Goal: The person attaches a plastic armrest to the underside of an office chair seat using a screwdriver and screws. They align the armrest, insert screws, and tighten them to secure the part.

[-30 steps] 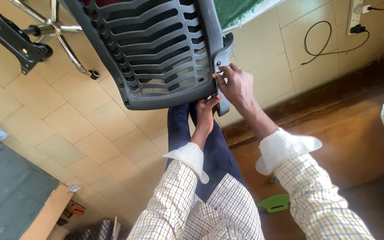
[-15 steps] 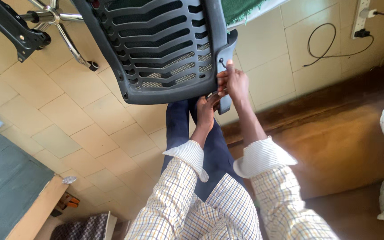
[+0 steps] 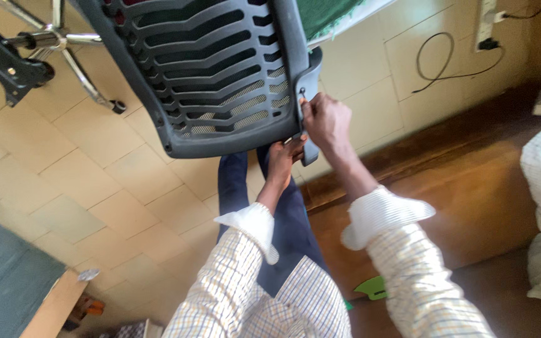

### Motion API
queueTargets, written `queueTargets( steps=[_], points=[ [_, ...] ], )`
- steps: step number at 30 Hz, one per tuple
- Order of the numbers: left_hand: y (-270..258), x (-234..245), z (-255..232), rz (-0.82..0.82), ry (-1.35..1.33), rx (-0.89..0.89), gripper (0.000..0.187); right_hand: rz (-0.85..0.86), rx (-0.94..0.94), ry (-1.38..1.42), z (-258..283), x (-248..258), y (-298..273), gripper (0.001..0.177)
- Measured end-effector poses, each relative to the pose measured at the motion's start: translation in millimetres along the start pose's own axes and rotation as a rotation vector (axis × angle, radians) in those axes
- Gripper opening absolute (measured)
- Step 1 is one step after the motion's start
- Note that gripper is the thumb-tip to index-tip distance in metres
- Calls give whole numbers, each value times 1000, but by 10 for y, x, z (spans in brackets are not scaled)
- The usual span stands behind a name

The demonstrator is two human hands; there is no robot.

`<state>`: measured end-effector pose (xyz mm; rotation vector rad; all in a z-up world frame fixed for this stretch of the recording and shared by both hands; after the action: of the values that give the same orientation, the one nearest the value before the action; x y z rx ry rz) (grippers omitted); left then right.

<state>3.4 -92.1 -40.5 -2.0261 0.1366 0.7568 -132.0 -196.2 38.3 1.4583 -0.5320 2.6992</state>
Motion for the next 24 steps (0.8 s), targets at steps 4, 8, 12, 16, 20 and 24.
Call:
queueTargets(
  steps=[4, 8, 12, 16, 20, 24],
  points=[
    [7, 73, -6, -7, 71, 28, 24, -79, -420, 226, -288, -393, -32, 41],
    [5, 36, -41, 15, 36, 26, 20, 116, -871, 966, -482, -893, -248, 47],
    [-58, -64, -175, 15, 48, 9, 21, 306, -870, 911, -359, -725, -282, 43],
    [-93, -131, -271, -46, 45, 57, 29, -130, -139, 141, 210, 218, -63, 47],
    [-109, -156, -270, -15, -20, -23, 39, -48, -74, 132, 330, 254, -88, 34],
    [-48, -22, -132, -42, 64, 18, 38, -98, -85, 121, 259, 149, -7, 21]
  ],
)
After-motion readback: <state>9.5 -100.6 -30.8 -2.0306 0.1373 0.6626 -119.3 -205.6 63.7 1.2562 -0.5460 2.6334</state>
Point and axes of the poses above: each hand's wrist, its own y-axis towards the middle knuckle, its own x-axis out of the back of the hand, z = x × y, the point moved 9 cm from there along y, towards the middle knuckle, and after that the axes turned 5 degrees about z, right-handed, at the moved point
